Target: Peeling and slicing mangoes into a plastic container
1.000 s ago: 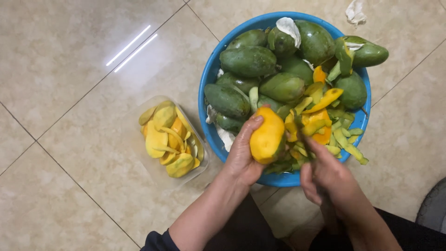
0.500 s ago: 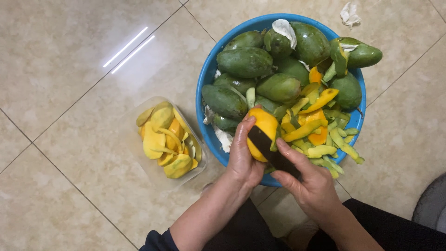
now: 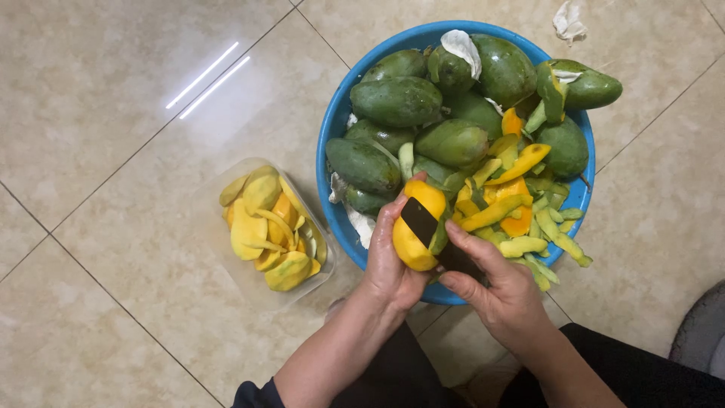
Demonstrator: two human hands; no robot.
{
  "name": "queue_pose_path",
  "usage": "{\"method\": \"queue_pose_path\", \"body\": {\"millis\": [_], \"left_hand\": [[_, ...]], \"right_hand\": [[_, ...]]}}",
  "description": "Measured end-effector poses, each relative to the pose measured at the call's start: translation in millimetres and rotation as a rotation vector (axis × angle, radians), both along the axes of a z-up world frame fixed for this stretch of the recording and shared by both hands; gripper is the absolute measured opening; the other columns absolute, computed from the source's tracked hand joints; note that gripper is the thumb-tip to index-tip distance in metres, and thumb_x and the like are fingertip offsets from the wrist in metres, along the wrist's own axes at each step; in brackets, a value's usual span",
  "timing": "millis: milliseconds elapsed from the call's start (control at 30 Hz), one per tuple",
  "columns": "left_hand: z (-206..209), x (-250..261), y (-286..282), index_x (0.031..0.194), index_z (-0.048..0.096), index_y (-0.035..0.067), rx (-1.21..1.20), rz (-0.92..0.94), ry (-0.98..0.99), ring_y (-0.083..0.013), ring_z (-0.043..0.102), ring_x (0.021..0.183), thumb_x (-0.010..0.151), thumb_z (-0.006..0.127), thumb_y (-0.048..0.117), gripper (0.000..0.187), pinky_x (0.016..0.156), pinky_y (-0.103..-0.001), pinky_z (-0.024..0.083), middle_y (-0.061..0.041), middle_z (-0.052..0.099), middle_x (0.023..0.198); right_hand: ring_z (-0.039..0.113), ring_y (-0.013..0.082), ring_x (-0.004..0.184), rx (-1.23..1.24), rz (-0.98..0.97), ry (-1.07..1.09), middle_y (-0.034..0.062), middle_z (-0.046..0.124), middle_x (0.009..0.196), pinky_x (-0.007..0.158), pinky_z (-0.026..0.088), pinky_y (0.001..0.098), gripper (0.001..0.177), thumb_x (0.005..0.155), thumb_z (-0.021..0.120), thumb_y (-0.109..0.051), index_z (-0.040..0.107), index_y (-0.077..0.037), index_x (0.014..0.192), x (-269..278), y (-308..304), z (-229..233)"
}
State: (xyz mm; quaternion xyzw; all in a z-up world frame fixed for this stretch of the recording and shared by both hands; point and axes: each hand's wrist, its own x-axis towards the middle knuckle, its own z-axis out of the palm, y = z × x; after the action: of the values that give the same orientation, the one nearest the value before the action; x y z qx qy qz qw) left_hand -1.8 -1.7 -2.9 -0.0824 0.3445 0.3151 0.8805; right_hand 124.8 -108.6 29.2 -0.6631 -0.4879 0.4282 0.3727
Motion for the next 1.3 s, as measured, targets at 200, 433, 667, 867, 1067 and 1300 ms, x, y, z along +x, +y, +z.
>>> {"method": "queue_pose_path", "body": {"millis": [200,433,667,867,1067,1300], "left_hand": [[-16,-4,-5,0.156,0.051,0.016,0.116,0.000,-0.112,-0.0224,0.064,0.093,0.092,0.055,0.032,0.065,0.075,-0.030,0.053,-0.010,0.064,0.121],[-8,-4,-5,0.157,0.048,0.019,0.097,-0.018,-0.170,-0.0192,0.059,0.075,0.098,0.051,0.033,0.060,0.042,-0.029,0.042,-0.009,0.063,0.114],[-9,-10,-7,0.162,0.043,0.025,0.106,-0.081,-0.310,-0.0232,0.057,0.068,0.097,0.052,0.033,0.066,0.043,-0.030,0.042,-0.015,0.062,0.114],[-29,-4,-14,0.168,0.031,0.042,0.146,-0.180,-0.402,-0.0386,0.055,0.049,0.096,0.056,0.049,0.077,0.038,-0.039,0.043,-0.028,0.058,0.087],[-37,-17,-8,0.163,0.034,0.030,0.174,-0.222,-0.515,-0.0332,0.058,0.044,0.094,0.049,0.062,0.077,0.038,-0.033,0.044,-0.026,0.056,0.077],[-54,-30,-1,0.163,0.040,0.026,0.214,-0.019,-0.446,-0.0529,0.073,0.082,0.094,0.057,0.043,0.073,0.059,-0.050,0.059,-0.040,0.063,0.110]], "right_hand": [[0.046,0.0090,0.058,-0.176,-0.031,0.362,0.0062,0.068,0.085,0.052,0.033,0.0206,0.086,0.092,0.068,-0.013,0.026,-0.008,0.167,10,8,5],[0.058,0.0201,0.134,-0.124,-0.091,0.371,0.0149,0.054,0.159,0.102,0.047,0.0292,0.067,0.091,0.064,-0.003,0.043,0.001,0.154,15,10,-8],[0.050,0.0118,0.060,-0.143,-0.147,0.565,0.0066,0.060,0.078,0.052,0.039,0.0221,0.069,0.094,0.067,-0.014,0.044,-0.001,0.158,22,6,-16],[0.044,0.0184,0.029,-0.023,-0.290,0.673,0.0145,0.051,0.046,0.027,0.037,0.0249,0.048,0.095,0.064,-0.011,0.056,-0.006,0.142,32,8,-41],[0.035,0.0090,0.036,-0.175,-0.167,1.322,0.0018,0.040,0.058,0.029,0.030,0.0239,0.057,0.106,0.050,-0.056,0.055,-0.008,0.136,56,15,-30],[0.040,0.0191,0.043,-0.110,-0.162,1.309,0.0113,0.036,0.072,0.030,0.039,0.0266,0.027,0.111,0.043,-0.033,0.061,-0.017,0.124,57,0,-50]]}}
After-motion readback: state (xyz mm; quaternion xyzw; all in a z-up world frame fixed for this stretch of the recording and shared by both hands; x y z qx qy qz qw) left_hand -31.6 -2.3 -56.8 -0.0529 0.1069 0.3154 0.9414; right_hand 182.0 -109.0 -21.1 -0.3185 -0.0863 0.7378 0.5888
